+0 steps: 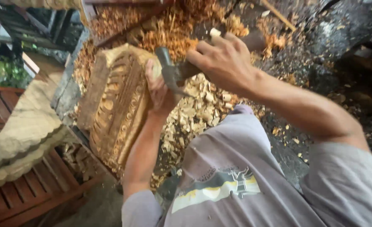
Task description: The person uses a hammer and a chisel to carve ornate patterns into a piece of wood, striking the chisel with the hammer and clearing away wood shavings.
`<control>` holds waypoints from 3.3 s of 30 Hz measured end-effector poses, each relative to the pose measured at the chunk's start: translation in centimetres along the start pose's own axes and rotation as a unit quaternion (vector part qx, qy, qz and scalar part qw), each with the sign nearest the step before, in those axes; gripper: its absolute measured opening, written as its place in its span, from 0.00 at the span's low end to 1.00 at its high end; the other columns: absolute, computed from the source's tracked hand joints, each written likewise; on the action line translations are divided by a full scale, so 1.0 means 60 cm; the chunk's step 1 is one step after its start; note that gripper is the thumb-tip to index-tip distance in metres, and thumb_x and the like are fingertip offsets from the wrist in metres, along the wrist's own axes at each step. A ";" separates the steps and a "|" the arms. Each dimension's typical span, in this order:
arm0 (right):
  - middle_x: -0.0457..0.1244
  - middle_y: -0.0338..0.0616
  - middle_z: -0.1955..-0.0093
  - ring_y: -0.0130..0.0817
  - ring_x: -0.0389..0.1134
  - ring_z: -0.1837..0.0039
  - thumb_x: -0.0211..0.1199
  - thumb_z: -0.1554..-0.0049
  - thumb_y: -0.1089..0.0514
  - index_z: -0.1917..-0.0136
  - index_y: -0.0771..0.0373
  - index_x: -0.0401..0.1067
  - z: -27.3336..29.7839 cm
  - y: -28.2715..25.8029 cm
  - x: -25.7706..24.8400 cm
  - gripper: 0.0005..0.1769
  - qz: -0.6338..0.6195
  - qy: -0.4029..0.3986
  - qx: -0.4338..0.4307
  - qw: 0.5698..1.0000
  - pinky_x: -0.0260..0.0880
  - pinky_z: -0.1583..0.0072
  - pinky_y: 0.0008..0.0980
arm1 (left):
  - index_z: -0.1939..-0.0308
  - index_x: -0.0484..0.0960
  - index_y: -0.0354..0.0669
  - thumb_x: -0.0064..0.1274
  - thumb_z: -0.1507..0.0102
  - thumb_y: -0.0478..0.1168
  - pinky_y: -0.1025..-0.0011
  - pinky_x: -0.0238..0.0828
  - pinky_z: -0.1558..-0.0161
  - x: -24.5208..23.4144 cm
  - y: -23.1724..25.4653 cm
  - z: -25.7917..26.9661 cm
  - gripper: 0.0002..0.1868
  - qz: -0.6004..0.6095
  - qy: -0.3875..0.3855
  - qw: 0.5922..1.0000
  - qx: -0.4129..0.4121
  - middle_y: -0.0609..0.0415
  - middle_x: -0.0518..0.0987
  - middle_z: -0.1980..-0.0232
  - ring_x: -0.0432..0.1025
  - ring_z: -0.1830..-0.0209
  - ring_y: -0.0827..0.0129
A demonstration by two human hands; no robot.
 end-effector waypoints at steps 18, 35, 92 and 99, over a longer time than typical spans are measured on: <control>0.62 0.37 0.62 0.35 0.68 0.60 0.70 0.50 0.57 0.57 0.55 0.69 -0.048 -0.070 -0.098 0.11 -0.134 0.047 -0.066 0.988 0.65 0.59 0.39 | 0.49 0.80 0.42 0.58 0.34 0.36 0.64 0.78 0.56 -0.047 -0.066 0.073 0.10 0.122 -0.083 0.983 -0.112 0.53 0.82 0.56 0.79 0.59 0.62; 0.66 0.36 0.63 0.30 0.66 0.63 0.74 0.42 0.43 0.50 0.61 0.73 0.032 0.031 0.114 0.21 -0.426 -0.143 0.252 0.857 0.64 0.63 0.34 | 0.42 0.61 0.38 0.50 0.24 0.36 0.69 0.81 0.51 -0.283 -0.111 0.152 0.14 0.279 0.306 0.896 -0.157 0.44 0.79 0.53 0.77 0.59 0.64; 0.65 0.41 0.39 0.34 0.69 0.38 0.70 0.42 0.39 0.34 0.54 0.68 0.033 -0.097 0.309 0.30 -0.539 0.042 0.356 0.762 0.71 0.34 0.44 | 0.43 0.64 0.43 0.51 0.28 0.43 0.62 0.82 0.56 -0.311 -0.286 0.448 0.15 0.378 0.596 0.640 -0.305 0.45 0.81 0.50 0.77 0.53 0.65; 0.70 0.42 0.57 0.27 0.70 0.61 0.72 0.36 0.46 0.43 0.63 0.74 0.009 -0.121 0.189 0.20 -0.293 -0.067 0.244 0.922 0.72 0.61 0.31 | 0.42 0.64 0.44 0.51 0.23 0.44 0.56 0.85 0.49 -0.346 -0.247 0.403 0.14 0.464 0.408 0.747 -0.244 0.49 0.78 0.50 0.81 0.52 0.59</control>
Point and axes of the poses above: each hand's wrist, its own z-axis away from the middle knuckle, its own x-axis out of the palm, y = z × x, the point moved 7 cm from there along -z, towards the middle knuckle
